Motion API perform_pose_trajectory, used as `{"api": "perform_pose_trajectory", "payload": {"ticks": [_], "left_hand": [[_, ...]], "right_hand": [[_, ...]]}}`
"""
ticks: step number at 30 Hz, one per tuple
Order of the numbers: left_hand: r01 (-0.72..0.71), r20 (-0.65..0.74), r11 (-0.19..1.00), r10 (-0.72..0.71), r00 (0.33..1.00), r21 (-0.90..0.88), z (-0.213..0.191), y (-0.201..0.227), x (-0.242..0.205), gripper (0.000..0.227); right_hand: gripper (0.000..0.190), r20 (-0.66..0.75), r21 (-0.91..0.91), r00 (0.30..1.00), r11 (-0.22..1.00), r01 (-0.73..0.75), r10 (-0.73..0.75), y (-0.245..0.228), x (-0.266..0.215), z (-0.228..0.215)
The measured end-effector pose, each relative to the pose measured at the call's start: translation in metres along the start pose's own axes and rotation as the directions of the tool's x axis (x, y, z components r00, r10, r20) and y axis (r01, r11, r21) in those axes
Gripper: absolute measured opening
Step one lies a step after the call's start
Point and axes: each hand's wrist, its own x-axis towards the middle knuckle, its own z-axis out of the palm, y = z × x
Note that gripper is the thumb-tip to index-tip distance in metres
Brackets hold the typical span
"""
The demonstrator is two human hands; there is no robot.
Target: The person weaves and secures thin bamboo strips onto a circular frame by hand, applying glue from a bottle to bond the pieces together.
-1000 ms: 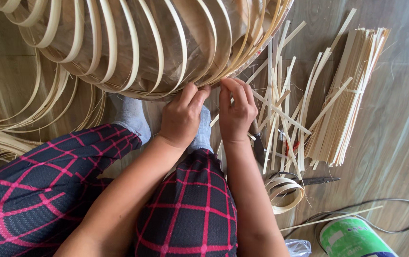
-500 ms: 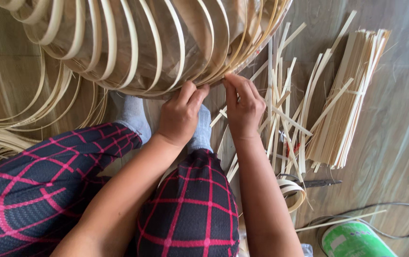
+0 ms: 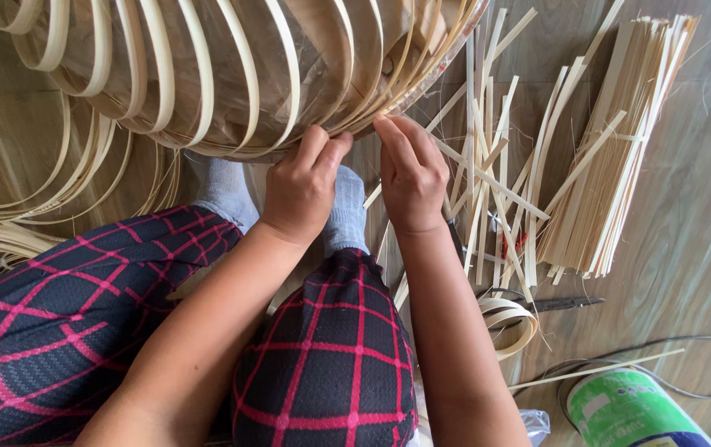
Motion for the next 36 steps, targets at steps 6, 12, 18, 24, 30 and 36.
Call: {"api": "perform_pose_trajectory", "payload": {"ticks": [6,12,18,24,30,36], "left_hand": [[-0.046,-0.014,0.998,0.047,0.999,0.051,-0.001,-0.002,0.004,0.048],[-0.100,0.010,0.993,0.099,0.995,0.067,-0.004,-0.003,-0.002,0.053],[-0.108,0.075,0.983,0.098,0.992,0.148,-0.006,-0.003,-0.004,0.053],[-0.111,0.082,0.977,0.097,0.992,0.182,-0.006,-0.002,-0.002,0.051],[-0.109,0.109,0.976,0.090,0.990,0.189,-0.005,0.001,-0.002,0.051],[-0.087,0.149,0.981,0.062,0.987,0.171,0.002,0.002,-0.001,0.051]], "right_hand": [[0.023,0.014,-0.036,0.991,0.990,0.137,-0.136,0.003,0.009,-0.003],[0.024,0.048,-0.035,0.990,0.990,0.137,-0.136,0.003,0.007,-0.008],[0.023,0.123,-0.028,0.964,0.971,0.239,-0.234,0.015,0.015,-0.013],[0.024,0.187,-0.052,0.905,0.917,0.396,-0.381,0.024,0.037,-0.029],[0.030,0.251,-0.041,0.863,0.886,0.463,-0.439,0.022,0.049,-0.037],[0.028,0.319,-0.092,0.845,0.874,0.478,-0.429,0.026,0.049,-0.034]]}}
